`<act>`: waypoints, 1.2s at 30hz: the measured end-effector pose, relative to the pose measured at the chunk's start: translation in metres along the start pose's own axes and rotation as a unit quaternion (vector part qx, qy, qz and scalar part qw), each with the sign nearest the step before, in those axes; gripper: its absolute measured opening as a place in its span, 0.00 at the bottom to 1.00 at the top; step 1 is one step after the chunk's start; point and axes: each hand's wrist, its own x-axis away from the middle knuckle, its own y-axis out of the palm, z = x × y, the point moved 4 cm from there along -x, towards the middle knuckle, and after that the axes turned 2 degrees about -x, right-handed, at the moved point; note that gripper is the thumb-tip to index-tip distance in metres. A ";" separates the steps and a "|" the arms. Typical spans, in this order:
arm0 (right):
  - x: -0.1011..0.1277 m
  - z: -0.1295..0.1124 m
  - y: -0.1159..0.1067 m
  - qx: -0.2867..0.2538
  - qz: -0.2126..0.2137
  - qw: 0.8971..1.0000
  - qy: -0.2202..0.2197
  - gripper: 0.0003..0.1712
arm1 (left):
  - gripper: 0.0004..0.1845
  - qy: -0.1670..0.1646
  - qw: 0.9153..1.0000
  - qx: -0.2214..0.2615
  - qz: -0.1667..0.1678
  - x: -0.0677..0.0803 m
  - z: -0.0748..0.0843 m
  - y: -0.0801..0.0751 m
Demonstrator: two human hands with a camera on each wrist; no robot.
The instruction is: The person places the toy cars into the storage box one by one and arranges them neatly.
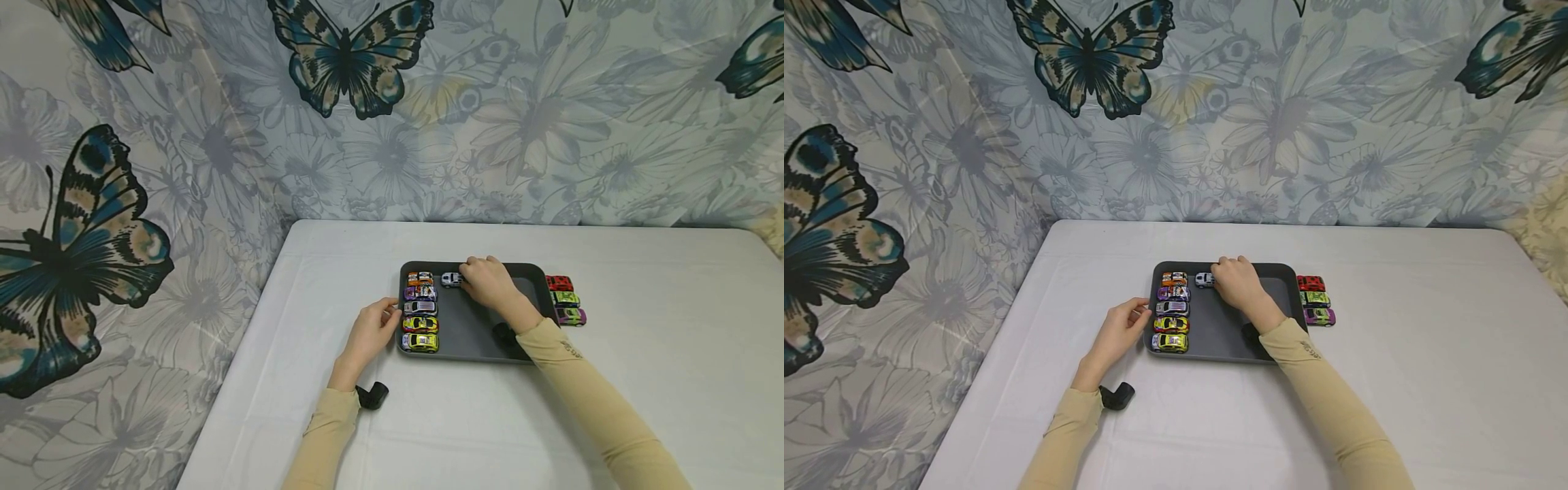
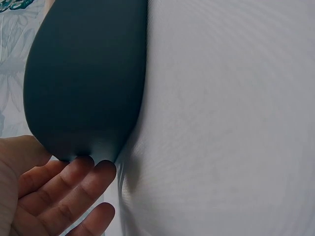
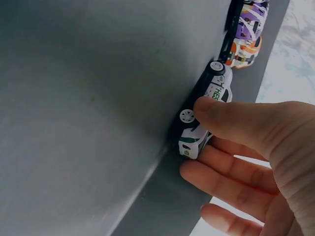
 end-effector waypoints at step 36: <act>0.043 0.025 -0.042 -0.029 0.096 0.995 -0.025 0.13 | 0.14 -0.001 1.000 -0.002 0.003 0.001 0.001 0.000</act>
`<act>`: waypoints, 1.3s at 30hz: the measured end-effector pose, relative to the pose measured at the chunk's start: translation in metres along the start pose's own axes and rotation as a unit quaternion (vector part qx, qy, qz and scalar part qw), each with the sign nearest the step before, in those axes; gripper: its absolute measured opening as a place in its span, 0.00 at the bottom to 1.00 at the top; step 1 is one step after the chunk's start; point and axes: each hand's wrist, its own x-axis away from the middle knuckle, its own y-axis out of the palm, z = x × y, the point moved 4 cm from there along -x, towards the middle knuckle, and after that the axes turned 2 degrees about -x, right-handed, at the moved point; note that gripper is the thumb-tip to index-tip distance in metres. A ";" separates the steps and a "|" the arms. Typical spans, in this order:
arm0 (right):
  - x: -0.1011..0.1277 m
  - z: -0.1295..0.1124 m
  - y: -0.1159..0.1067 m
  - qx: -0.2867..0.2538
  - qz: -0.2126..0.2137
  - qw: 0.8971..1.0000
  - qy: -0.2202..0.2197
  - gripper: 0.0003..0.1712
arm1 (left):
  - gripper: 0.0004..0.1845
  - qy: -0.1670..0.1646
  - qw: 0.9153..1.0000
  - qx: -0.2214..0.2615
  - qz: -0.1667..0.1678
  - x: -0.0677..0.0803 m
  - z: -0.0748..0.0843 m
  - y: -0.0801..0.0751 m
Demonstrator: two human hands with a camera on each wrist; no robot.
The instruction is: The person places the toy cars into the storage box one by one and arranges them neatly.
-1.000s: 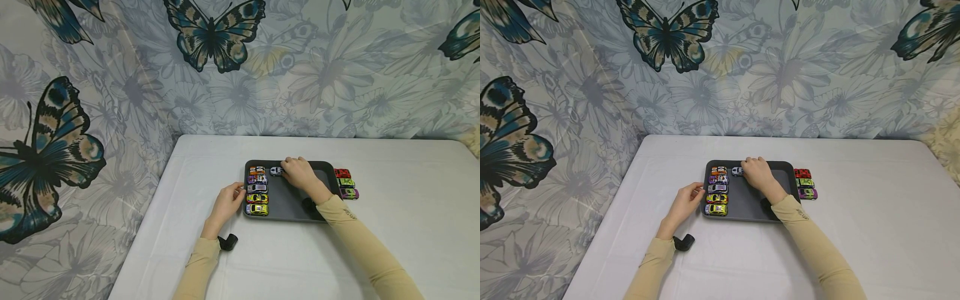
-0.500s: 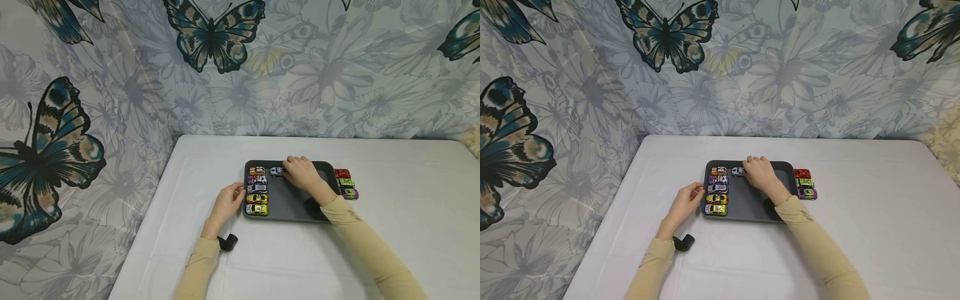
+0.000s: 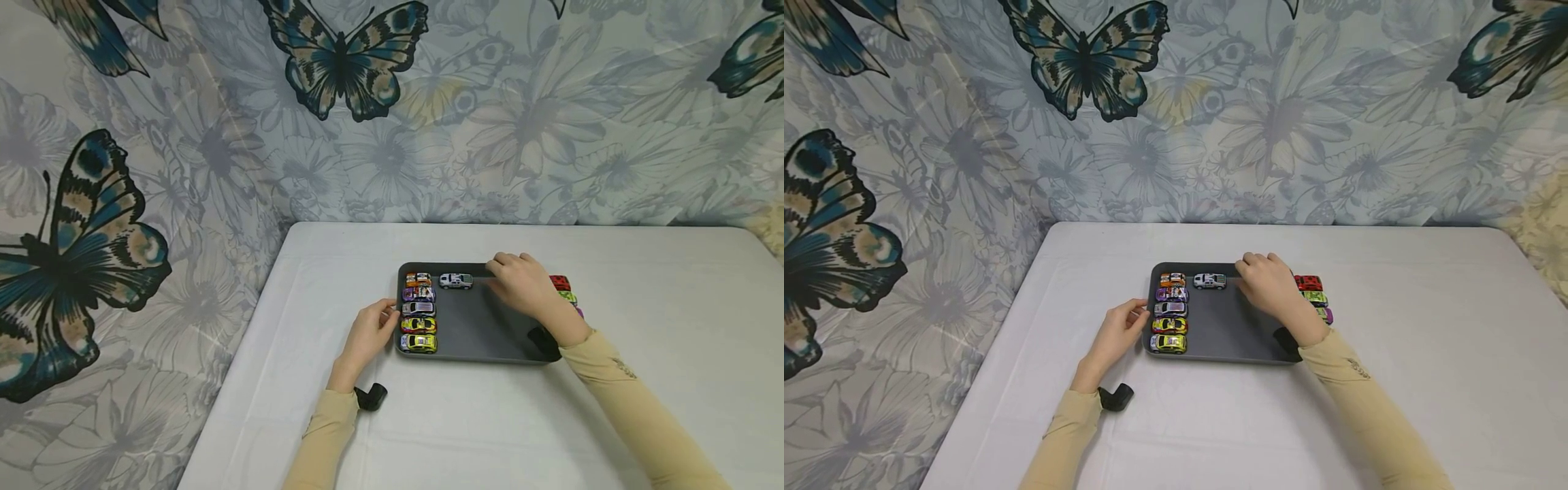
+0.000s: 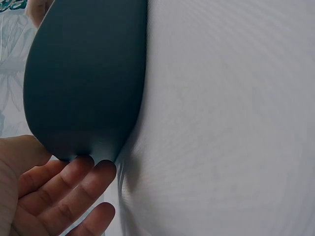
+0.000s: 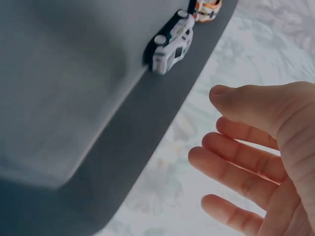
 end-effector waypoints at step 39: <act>0.108 0.044 -0.033 -0.018 0.023 0.999 0.035 0.19 | 0.15 -0.013 1.000 -0.003 -0.005 0.001 0.000 0.003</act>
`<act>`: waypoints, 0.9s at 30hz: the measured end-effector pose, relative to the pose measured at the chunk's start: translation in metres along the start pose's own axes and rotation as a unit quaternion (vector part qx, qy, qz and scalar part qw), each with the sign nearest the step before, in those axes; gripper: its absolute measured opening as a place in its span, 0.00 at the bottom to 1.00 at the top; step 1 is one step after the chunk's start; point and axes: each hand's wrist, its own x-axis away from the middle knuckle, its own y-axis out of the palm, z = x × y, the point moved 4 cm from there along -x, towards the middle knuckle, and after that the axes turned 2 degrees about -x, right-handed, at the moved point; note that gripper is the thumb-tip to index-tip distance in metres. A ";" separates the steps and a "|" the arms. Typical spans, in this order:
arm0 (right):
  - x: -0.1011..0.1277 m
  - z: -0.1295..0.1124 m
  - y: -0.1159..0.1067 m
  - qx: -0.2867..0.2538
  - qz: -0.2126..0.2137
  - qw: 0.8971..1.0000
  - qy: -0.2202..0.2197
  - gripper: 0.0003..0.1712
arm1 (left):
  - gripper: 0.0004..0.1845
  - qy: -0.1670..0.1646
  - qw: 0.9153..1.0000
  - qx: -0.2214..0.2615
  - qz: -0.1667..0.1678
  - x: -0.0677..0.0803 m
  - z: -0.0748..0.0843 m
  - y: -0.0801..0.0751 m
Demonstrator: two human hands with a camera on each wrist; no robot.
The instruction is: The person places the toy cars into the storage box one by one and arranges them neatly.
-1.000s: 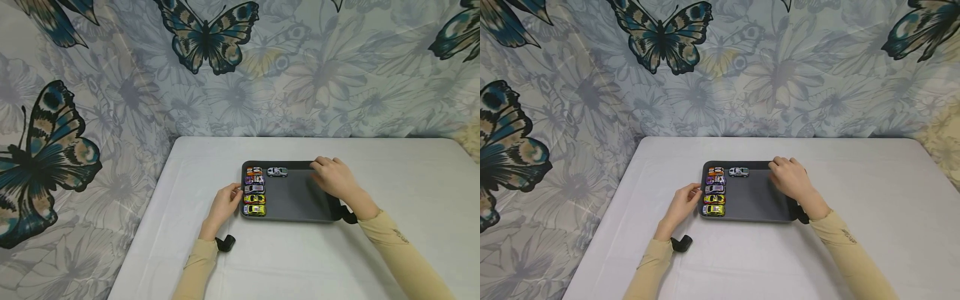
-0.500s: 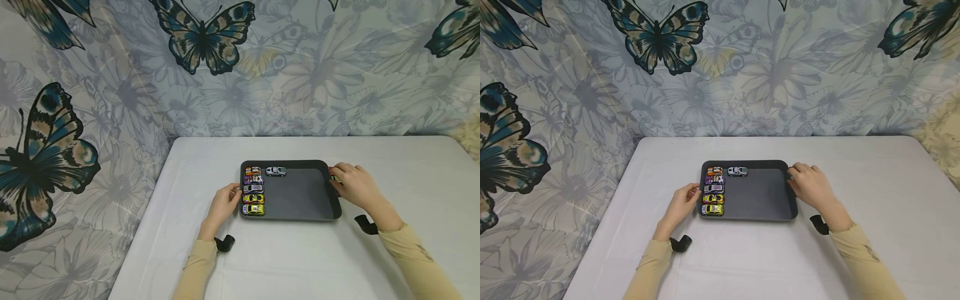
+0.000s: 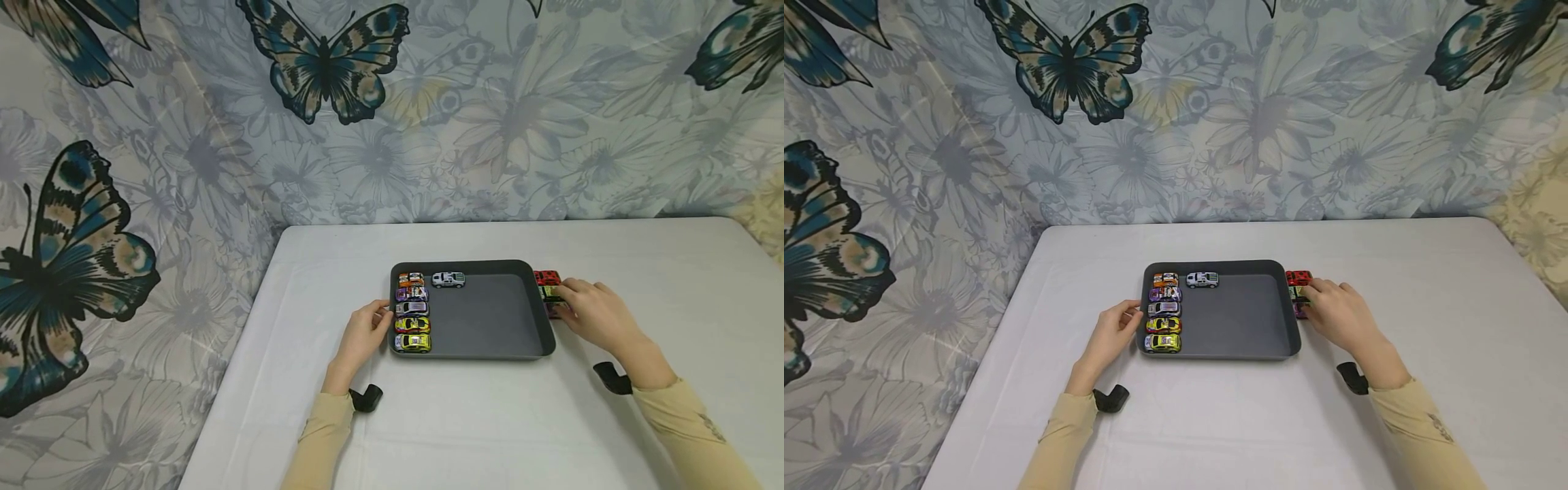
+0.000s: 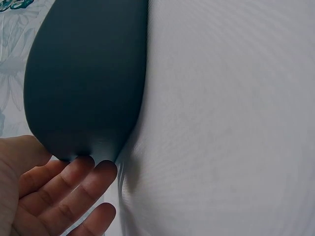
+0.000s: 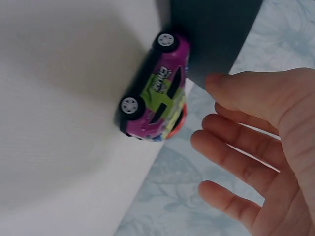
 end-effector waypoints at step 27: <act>0.014 0.011 0.014 -0.002 -0.035 0.999 0.026 0.18 | 0.15 -0.001 1.000 0.001 -0.002 0.001 0.001 0.000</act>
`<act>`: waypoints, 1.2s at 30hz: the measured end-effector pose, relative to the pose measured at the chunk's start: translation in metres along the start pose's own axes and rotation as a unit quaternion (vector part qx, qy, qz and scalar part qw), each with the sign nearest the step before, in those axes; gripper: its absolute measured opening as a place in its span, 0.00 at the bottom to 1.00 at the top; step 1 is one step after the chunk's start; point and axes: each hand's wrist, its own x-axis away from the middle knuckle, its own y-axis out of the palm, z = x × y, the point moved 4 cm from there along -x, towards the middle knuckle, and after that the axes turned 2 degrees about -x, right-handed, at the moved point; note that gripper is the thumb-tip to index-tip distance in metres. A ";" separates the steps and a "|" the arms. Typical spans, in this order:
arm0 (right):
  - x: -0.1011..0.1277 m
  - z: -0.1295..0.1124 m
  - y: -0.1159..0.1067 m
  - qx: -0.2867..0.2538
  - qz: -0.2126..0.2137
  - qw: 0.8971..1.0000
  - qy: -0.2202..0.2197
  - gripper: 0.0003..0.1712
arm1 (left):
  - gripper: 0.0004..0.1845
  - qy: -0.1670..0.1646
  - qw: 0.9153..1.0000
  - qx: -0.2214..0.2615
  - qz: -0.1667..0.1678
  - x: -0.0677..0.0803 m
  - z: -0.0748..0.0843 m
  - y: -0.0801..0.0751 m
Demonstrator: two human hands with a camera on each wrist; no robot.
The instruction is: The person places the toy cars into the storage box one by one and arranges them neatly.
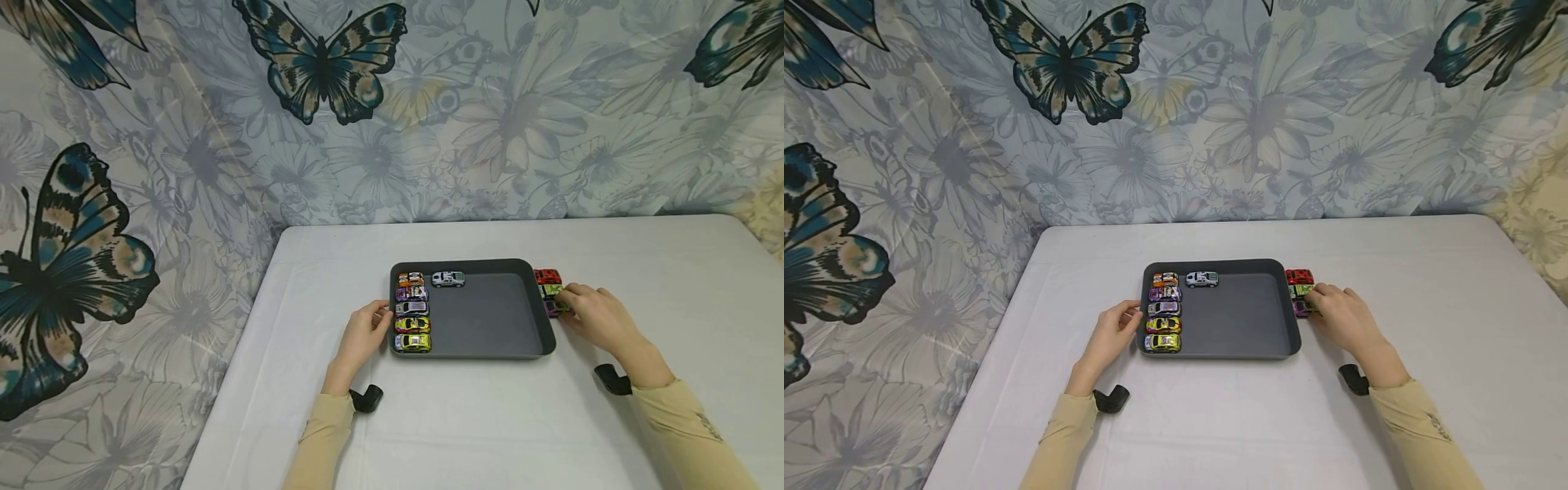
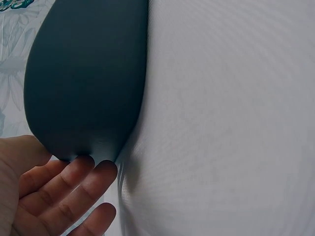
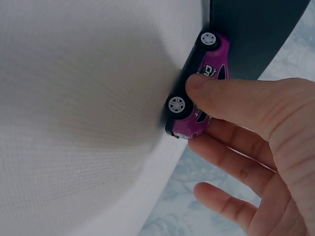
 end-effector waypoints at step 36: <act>-0.004 0.003 -0.018 0.009 0.000 1.000 0.003 0.18 | 0.15 0.001 1.000 0.005 0.001 0.000 0.000 -0.001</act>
